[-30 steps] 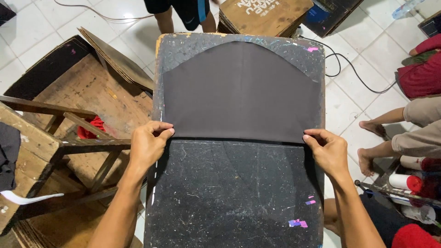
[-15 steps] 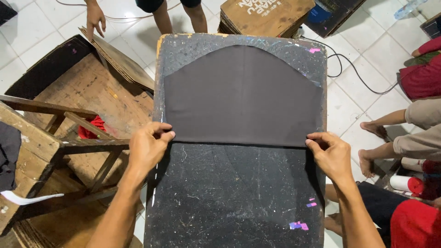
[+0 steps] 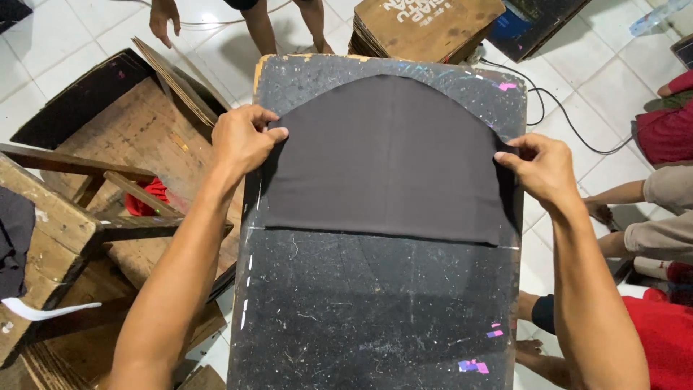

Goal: Placing and smoothing fabric sleeves on a screen printing board and tying bundles of fabric with string.

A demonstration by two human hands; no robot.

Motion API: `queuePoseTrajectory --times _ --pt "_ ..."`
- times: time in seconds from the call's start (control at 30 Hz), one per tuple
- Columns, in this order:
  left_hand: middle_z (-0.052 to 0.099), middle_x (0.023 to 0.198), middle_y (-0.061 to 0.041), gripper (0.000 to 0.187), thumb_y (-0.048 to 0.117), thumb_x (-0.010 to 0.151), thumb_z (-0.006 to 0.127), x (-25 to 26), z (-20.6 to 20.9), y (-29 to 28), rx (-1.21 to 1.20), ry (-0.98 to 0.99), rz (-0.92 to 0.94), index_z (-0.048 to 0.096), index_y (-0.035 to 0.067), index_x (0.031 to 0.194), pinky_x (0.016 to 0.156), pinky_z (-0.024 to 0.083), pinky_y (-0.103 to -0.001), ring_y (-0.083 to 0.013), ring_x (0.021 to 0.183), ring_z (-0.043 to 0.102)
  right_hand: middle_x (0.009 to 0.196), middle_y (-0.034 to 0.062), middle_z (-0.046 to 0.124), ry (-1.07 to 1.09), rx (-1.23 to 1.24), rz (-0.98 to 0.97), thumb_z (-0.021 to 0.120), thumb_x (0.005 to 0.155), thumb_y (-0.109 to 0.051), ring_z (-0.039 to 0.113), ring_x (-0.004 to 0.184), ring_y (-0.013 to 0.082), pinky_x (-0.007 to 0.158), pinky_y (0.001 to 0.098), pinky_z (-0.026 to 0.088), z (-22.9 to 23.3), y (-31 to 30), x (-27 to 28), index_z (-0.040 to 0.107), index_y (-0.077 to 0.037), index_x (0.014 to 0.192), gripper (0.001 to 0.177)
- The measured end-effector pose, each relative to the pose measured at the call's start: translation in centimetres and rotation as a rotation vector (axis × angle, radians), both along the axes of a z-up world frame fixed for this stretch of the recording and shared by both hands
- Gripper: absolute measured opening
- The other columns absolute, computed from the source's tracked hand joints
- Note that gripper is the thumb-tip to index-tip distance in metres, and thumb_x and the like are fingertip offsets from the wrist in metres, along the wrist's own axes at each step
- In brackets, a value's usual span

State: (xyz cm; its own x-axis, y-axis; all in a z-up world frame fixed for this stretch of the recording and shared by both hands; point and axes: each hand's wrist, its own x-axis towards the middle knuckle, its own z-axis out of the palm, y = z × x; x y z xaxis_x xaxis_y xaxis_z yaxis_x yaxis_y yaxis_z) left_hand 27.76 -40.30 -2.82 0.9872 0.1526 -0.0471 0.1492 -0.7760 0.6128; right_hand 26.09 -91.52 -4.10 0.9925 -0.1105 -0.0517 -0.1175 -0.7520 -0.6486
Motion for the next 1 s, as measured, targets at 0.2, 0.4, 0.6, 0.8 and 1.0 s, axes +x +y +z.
queuePoseTrajectory --times 0.2,0.4,0.6,0.8,1.0 --pt "0.050 0.066 0.004 0.054 0.019 0.084 0.089 -0.4 3.0 0.0 -0.353 0.078 -0.027 0.040 0.017 0.062 0.067 0.042 -0.029 -0.0085 0.062 0.042 0.076 0.0126 0.066 0.051 0.627 -0.065 0.084 0.082 0.001 0.059 0.051 0.0176 0.037 0.0266 0.049 0.9 0.0 -0.7 0.059 -0.006 0.085 0.025" --pt "0.073 0.086 -0.007 0.019 0.011 0.082 0.088 -0.4 3.3 2.1 -0.313 0.221 -0.085 0.071 0.007 0.089 0.066 0.052 -0.030 -0.0141 0.069 0.064 0.081 0.0057 0.068 0.045 0.510 -0.105 0.084 0.085 -0.002 0.063 0.073 0.0115 0.068 0.0210 0.051 0.0 -1.8 -0.5 0.071 -0.003 0.100 0.019" --pt "0.073 0.078 -0.008 0.008 0.007 0.089 0.084 -1.1 4.0 2.0 -0.325 0.202 -0.047 0.077 0.003 0.088 0.061 0.049 -0.026 -0.0122 0.067 0.062 0.075 0.0058 0.065 0.040 0.400 -0.128 0.078 0.093 -0.001 0.054 0.067 0.0102 0.062 0.0229 0.045 -0.1 -2.1 -0.5 0.074 -0.001 0.096 0.006" --pt "0.072 0.080 -0.015 0.025 0.005 0.080 0.083 -0.8 1.2 3.2 -0.343 0.097 -0.063 0.078 0.003 0.105 0.060 0.052 -0.028 -0.0150 0.066 0.068 0.076 0.0106 0.069 -0.054 0.322 -0.122 0.083 0.086 -0.003 0.064 0.064 0.0114 0.059 0.0226 0.048 -0.6 -2.7 -0.7 0.076 -0.005 0.104 0.020" --pt "0.072 0.073 -0.010 0.023 0.008 0.077 0.084 -0.8 1.1 2.8 -0.301 0.024 -0.042 0.079 0.008 0.100 0.063 0.052 -0.028 -0.0144 0.062 0.069 0.082 0.0144 0.070 -0.041 0.244 -0.097 0.082 0.089 -0.004 0.063 0.068 0.0153 0.063 0.0265 0.047 -1.4 -3.9 -0.6 0.076 -0.004 0.107 0.019"
